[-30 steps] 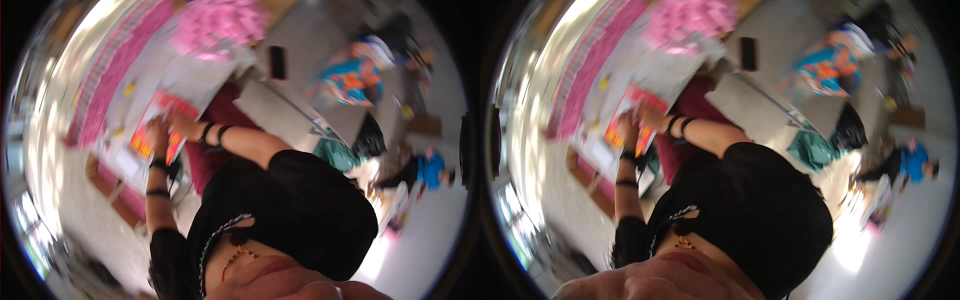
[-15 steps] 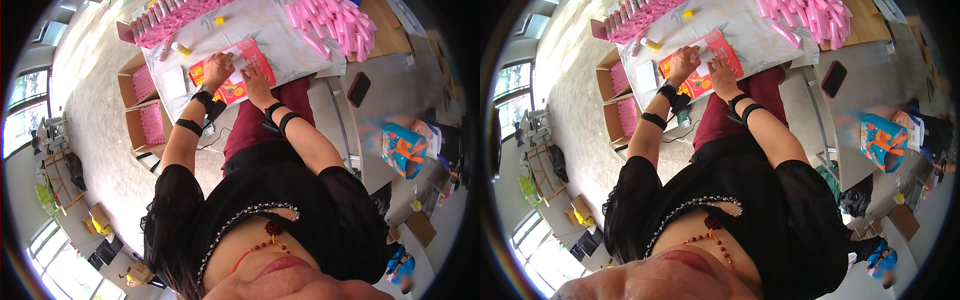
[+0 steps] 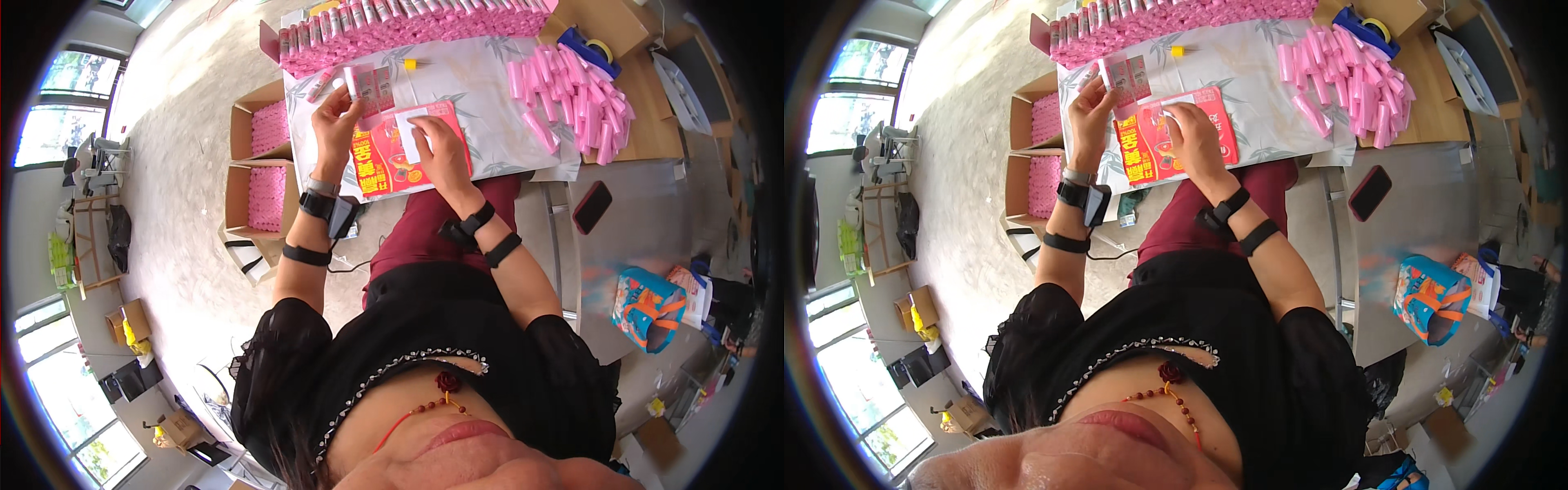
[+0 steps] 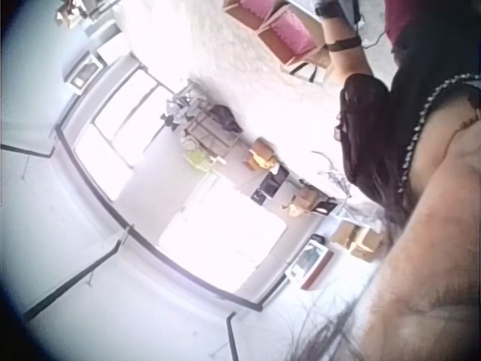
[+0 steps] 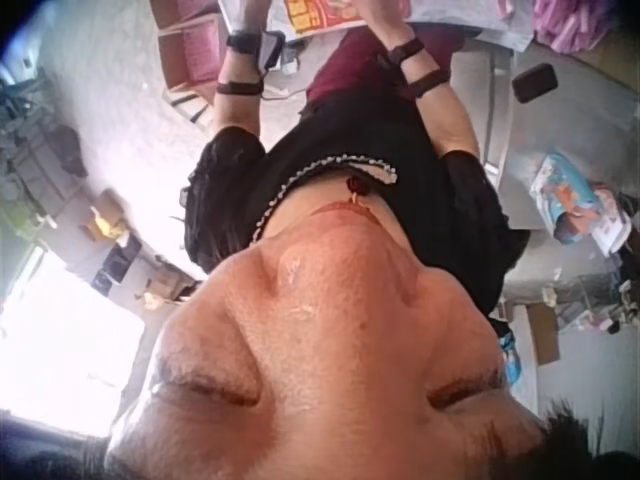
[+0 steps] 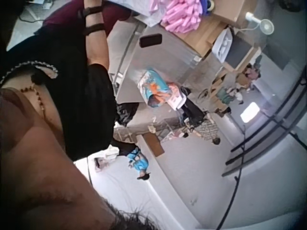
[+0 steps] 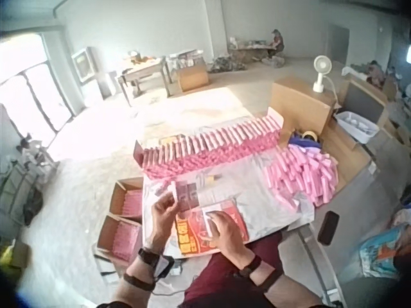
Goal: Manually folding pink foam sheets and inserting them into white paper or plastic sleeves.
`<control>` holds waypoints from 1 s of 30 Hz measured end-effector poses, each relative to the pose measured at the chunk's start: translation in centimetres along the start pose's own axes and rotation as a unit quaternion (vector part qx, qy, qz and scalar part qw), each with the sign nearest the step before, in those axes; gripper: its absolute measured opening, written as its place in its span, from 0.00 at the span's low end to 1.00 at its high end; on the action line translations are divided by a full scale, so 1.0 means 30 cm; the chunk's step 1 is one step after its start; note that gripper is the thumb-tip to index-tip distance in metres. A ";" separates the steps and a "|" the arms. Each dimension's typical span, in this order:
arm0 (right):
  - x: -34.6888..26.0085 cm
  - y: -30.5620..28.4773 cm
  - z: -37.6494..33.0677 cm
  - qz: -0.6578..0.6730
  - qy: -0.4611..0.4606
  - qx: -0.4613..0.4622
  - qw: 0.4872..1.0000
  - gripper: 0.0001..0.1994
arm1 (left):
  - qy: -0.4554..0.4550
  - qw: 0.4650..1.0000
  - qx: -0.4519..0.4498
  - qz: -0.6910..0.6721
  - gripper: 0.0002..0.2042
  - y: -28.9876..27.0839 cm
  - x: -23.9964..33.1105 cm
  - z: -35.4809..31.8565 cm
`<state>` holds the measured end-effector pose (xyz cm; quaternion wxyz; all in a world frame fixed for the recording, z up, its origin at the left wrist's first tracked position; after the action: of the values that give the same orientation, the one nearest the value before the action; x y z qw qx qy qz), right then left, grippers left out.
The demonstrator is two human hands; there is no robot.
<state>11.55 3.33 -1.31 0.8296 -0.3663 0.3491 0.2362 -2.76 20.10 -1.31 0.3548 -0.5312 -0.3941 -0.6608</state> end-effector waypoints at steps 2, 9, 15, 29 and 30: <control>-0.115 -0.053 0.049 0.057 0.024 0.026 0.998 0.16 | 0.052 0.994 0.000 0.096 0.19 0.090 0.101 -0.052; -0.230 -0.165 0.082 0.356 0.117 0.097 0.922 0.21 | 0.381 0.851 0.032 0.360 0.26 0.409 0.401 -0.213; -0.223 -0.312 0.064 0.482 0.135 0.172 0.849 0.18 | 0.450 0.805 0.014 0.385 0.27 0.586 0.448 -0.281; -0.100 -0.516 0.007 0.533 0.087 0.213 0.814 0.17 | 0.528 0.751 -0.057 0.393 0.29 0.791 0.511 -0.371; -0.102 -0.522 0.008 0.530 0.084 0.212 0.817 0.17 | 0.522 0.754 -0.062 0.394 0.29 0.796 0.514 -0.372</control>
<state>19.81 -6.61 8.03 0.6010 0.0414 0.5990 0.5276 10.89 -1.14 15.87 0.7004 -0.2334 0.1385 -0.6601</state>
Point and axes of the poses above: each hand's wrist, its own z-axis towards the middle knuckle, its own y-axis out of the palm, x = y × z, the point moved 5 cm from there along z, towards the middle knuckle, and after that the axes turned 1 degree about -z, right-handed, at the moved point
